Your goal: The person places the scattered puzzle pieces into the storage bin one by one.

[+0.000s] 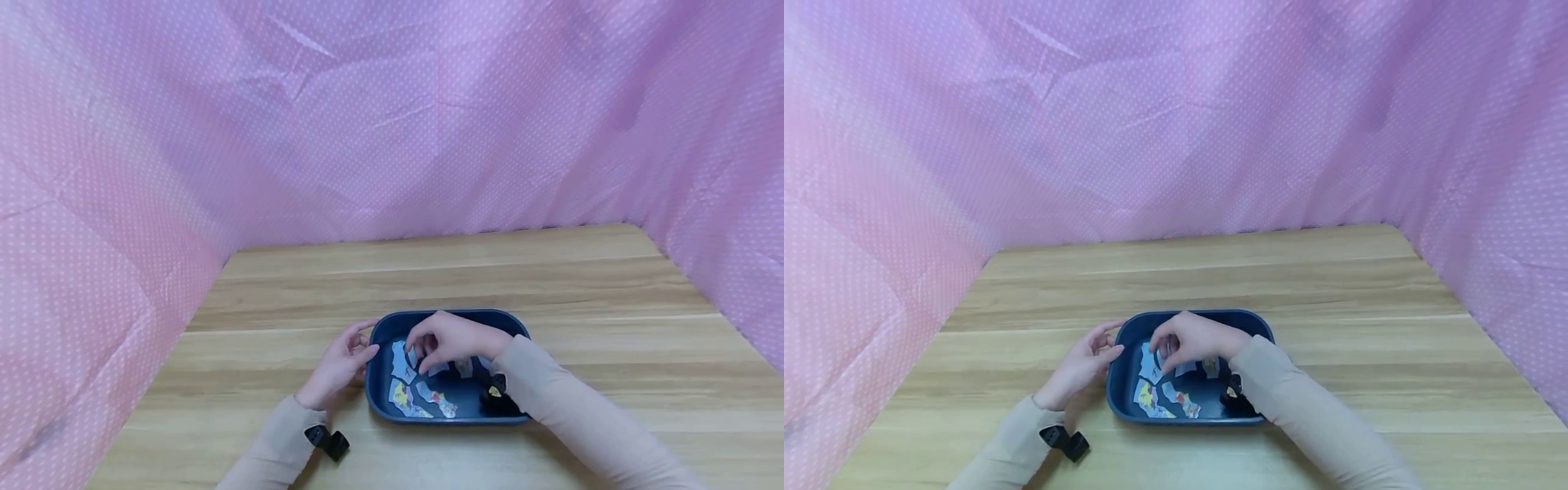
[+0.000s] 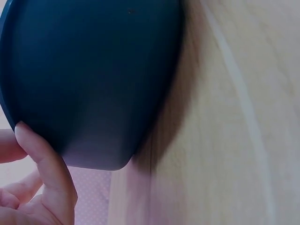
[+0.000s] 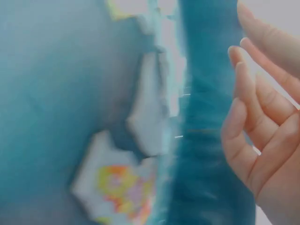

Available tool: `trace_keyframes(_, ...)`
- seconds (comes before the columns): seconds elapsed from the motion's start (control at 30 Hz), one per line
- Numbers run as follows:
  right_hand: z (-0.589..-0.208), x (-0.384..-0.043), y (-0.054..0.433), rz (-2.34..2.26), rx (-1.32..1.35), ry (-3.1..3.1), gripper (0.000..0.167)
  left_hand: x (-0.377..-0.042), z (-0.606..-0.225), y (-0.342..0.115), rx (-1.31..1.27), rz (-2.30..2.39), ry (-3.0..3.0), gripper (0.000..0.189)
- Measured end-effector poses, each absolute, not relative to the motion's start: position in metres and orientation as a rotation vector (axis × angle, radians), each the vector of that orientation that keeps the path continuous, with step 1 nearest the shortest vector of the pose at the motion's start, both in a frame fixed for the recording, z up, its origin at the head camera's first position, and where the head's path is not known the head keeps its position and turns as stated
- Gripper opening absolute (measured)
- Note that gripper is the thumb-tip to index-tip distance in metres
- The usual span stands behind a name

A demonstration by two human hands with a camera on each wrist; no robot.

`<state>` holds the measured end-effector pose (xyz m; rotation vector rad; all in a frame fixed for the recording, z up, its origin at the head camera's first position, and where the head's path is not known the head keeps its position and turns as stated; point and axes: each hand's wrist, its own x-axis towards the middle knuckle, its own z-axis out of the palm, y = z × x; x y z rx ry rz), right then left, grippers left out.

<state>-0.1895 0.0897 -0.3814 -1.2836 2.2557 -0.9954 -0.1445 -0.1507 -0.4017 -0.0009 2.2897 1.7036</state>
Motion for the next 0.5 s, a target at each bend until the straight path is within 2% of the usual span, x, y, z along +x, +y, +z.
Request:
trace_keyframes(0.23, -0.352, -0.196, 0.11, -1.205, -1.205, 2.295, 0.028, -0.146, -0.401, -0.15, 0.037, 1.703, 2.299, 0.045)
trace_keyframes(0.5, -0.302, -0.191, 0.16, -1.364, -1.076, 2.425, 0.025, -0.149, -0.399, -0.154, 0.063, 1.689, 2.314, 0.044)
